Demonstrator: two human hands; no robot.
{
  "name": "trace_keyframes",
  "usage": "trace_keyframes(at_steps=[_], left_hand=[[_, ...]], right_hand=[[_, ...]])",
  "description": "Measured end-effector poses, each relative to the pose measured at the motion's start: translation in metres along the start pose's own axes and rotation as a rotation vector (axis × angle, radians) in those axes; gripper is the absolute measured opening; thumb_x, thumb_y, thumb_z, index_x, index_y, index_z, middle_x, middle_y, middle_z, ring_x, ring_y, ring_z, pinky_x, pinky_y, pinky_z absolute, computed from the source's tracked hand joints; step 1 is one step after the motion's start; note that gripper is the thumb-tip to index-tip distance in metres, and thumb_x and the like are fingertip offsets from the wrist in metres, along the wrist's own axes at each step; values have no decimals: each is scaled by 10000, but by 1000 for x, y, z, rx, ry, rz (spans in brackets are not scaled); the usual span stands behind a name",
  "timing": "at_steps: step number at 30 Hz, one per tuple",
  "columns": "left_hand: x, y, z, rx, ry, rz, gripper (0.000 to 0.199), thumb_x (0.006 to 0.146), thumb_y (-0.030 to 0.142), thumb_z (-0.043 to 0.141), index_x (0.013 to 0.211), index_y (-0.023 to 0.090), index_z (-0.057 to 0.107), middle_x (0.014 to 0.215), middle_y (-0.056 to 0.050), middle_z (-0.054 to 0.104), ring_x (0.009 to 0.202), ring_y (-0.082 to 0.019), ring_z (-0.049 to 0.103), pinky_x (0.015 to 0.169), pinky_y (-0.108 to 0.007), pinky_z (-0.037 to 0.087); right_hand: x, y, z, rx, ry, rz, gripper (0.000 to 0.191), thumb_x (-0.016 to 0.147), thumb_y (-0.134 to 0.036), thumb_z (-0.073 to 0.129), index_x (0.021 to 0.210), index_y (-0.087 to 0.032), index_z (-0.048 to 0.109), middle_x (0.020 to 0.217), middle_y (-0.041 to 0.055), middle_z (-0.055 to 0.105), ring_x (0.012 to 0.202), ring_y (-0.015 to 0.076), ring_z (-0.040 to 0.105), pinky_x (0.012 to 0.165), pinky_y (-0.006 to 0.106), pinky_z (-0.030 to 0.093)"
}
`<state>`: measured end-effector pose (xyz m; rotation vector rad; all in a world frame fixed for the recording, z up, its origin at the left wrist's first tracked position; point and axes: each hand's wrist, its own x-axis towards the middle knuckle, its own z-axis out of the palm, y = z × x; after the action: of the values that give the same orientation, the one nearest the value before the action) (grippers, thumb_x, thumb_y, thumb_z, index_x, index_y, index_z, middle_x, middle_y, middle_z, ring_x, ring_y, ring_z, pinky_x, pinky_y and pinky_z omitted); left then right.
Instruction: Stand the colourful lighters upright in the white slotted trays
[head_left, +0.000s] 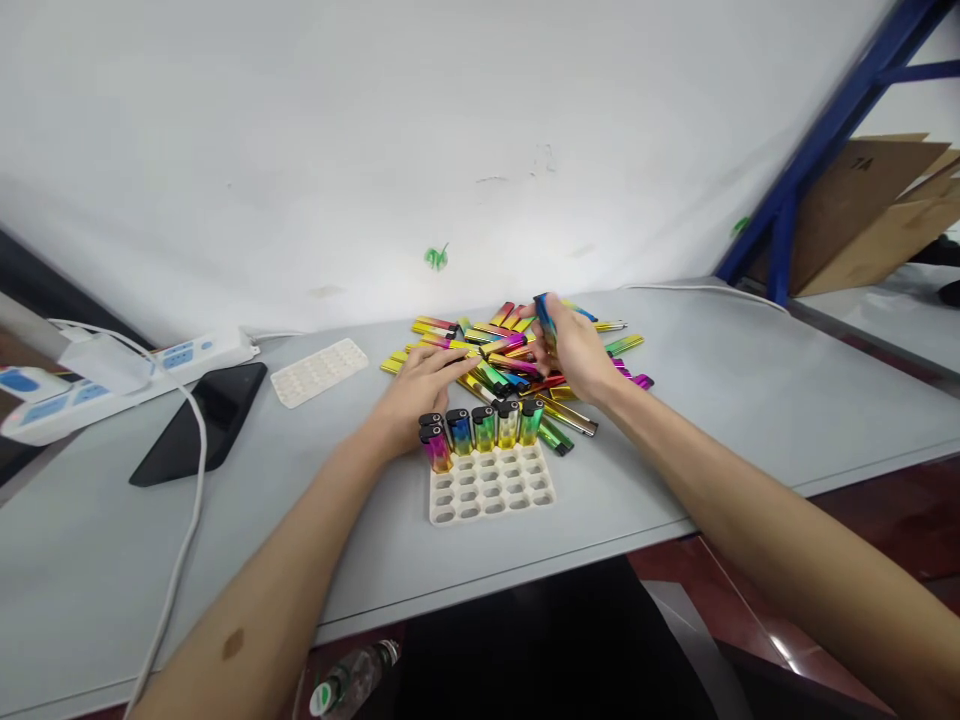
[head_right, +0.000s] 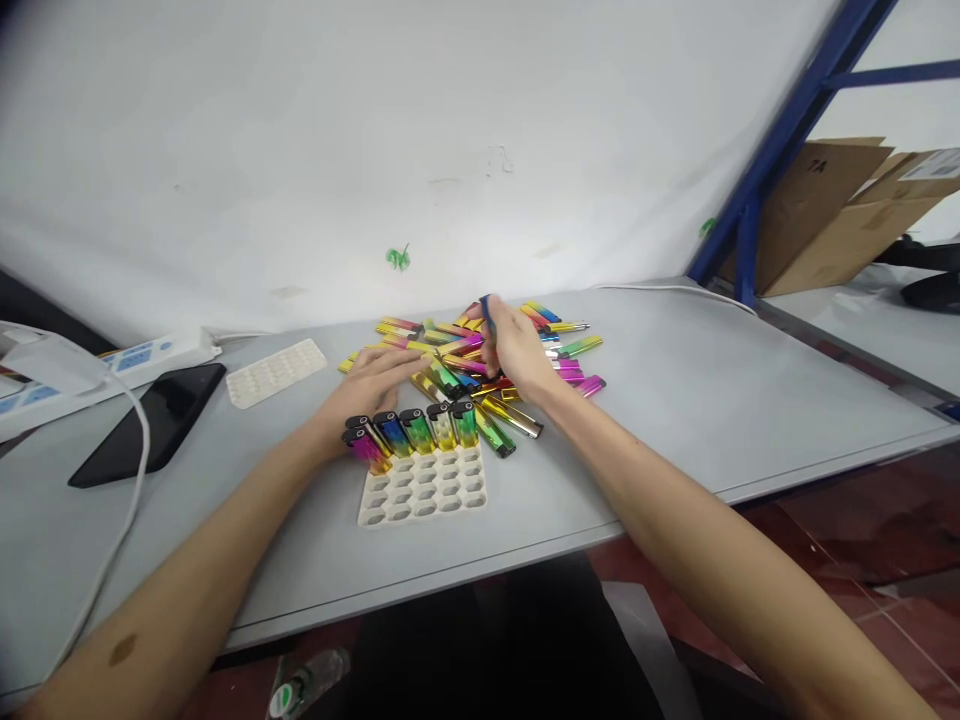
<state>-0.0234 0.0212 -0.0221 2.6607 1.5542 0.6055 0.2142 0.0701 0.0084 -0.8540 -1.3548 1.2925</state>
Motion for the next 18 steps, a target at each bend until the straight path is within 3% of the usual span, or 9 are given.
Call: trace_keyframes(at_steps=[2,4,8,11,18], left_hand=[[4,-2,4,38,-50,-4,757,804,-27,376,1472,307,502,1545,18,475,1357,-270,341,1166,-467,319],[7,-4,5,82,-70,2,775,794,-32,387,1466,335,506,1538,26,485,1369,-289,325,1168,-495,308],[7,-3,3,158,20,48,481,917,159,486,1366,286,604,1375,-64,602,1262,-313,416,1092,-508,386],[4,-3,2,182,88,51,348,933,289,559,1270,274,649,1237,-93,628,1191,-304,461,1024,-480,443],[3,-2,0,144,114,50,212,914,294,627,1120,258,662,1195,-78,654,1150,-292,479,1006,-470,452]], right_hand=[[-2,-1,2,-10,-44,4,344,880,-537,636,893,-240,463,708,-31,546,495,99,504,407,229,370],[-5,-3,4,-10,-74,10,343,869,-474,674,876,-251,413,660,-63,520,447,82,452,391,210,332],[-7,-3,5,68,-86,65,390,909,-594,563,807,-240,435,513,-110,297,374,59,213,369,206,183],[-4,0,2,93,-82,137,517,930,-686,417,699,-225,449,473,-98,225,363,64,173,368,224,162],[2,5,-1,110,-83,127,424,966,-457,346,614,-226,398,449,-85,205,375,69,104,360,223,108]])
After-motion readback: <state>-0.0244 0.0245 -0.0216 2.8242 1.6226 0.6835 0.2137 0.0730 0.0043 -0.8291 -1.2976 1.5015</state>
